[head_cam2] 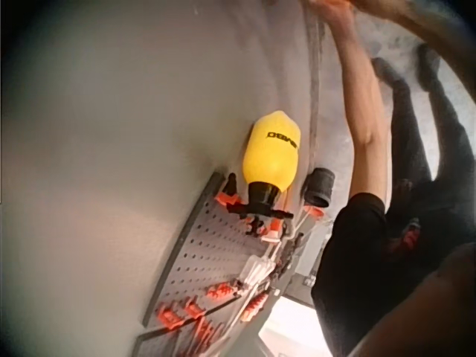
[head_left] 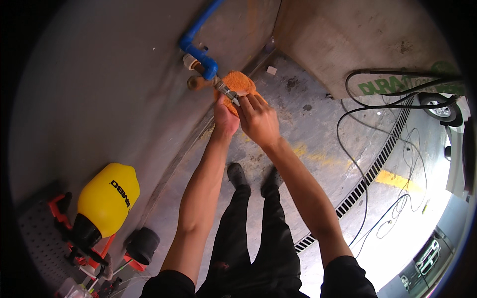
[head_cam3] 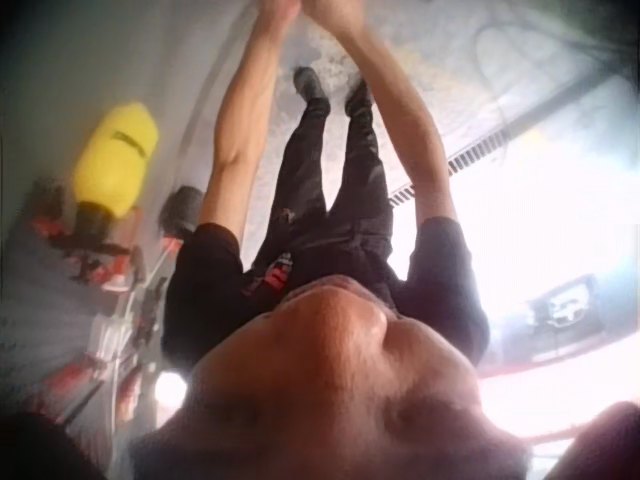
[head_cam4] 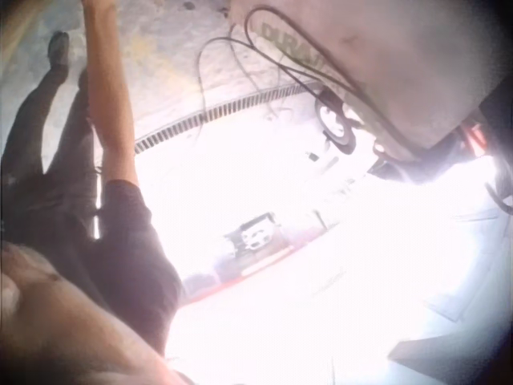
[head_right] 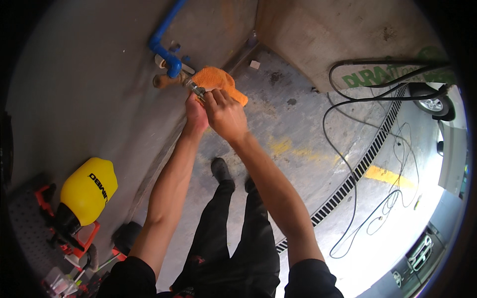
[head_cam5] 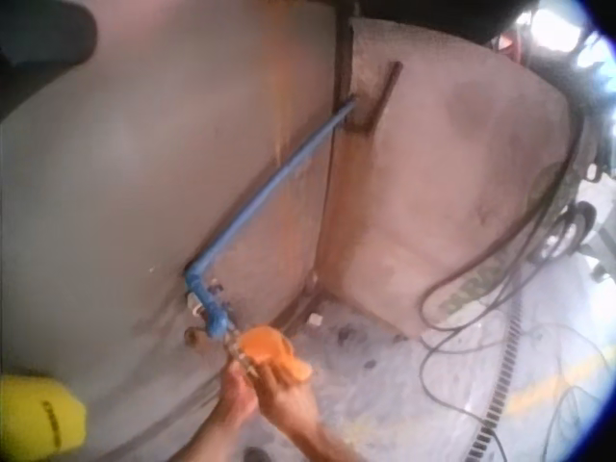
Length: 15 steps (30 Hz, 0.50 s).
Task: The person wets an orange microfiber cloth at a wall-mounted faucet and proceeds to wipe the interior surfaces of a car trunk. The person cleans the metal floor, side panels, and the underside of the trunk lid using the damp cloth.
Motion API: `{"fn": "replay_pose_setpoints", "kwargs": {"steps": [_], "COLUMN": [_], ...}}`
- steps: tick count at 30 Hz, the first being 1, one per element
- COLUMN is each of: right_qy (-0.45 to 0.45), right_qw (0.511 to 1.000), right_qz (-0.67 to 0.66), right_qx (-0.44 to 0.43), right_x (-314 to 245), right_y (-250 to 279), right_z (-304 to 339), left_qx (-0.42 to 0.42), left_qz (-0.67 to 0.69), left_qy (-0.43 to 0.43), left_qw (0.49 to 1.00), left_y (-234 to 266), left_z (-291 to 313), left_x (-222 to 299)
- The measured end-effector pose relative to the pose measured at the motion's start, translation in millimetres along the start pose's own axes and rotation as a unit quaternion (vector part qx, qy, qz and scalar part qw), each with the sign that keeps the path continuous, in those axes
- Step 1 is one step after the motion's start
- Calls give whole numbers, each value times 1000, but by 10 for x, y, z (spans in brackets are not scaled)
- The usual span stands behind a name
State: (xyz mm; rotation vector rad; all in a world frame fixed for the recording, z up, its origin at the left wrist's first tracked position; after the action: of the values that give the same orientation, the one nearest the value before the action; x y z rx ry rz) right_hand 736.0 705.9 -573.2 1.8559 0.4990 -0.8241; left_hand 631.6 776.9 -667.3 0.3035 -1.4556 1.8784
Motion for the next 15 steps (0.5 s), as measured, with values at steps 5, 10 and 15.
{"fn": "replay_pose_setpoints", "kwargs": {"steps": [5,10,15], "right_qy": [-42,-280,-579], "right_qw": [998,933,709], "right_qz": [-19,-227,-398], "right_qx": [-32,13,65], "right_x": [-32,-18,945], "right_y": [-15,-118,-447], "right_z": [79,382,397], "left_qx": [13,-25,66], "left_qz": [26,82,-12], "left_qy": [41,14,-6], "left_qw": [999,996,998], "left_y": [195,247,-94], "left_z": [-78,-61,-33], "left_x": [-57,-161,-322]}}
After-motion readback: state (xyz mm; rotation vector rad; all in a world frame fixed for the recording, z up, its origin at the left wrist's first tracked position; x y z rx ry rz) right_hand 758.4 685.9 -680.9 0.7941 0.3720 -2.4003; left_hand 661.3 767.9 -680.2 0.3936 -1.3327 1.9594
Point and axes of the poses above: each hand's wrist, its own z-axis away from the middle knuckle, its own y-axis out of the back of the hand, x = y × z, the point moved 1 cm from there along -z, towards the middle knuckle, and after that the axes turned 12 degrees about -y, right-handed, at the moved point
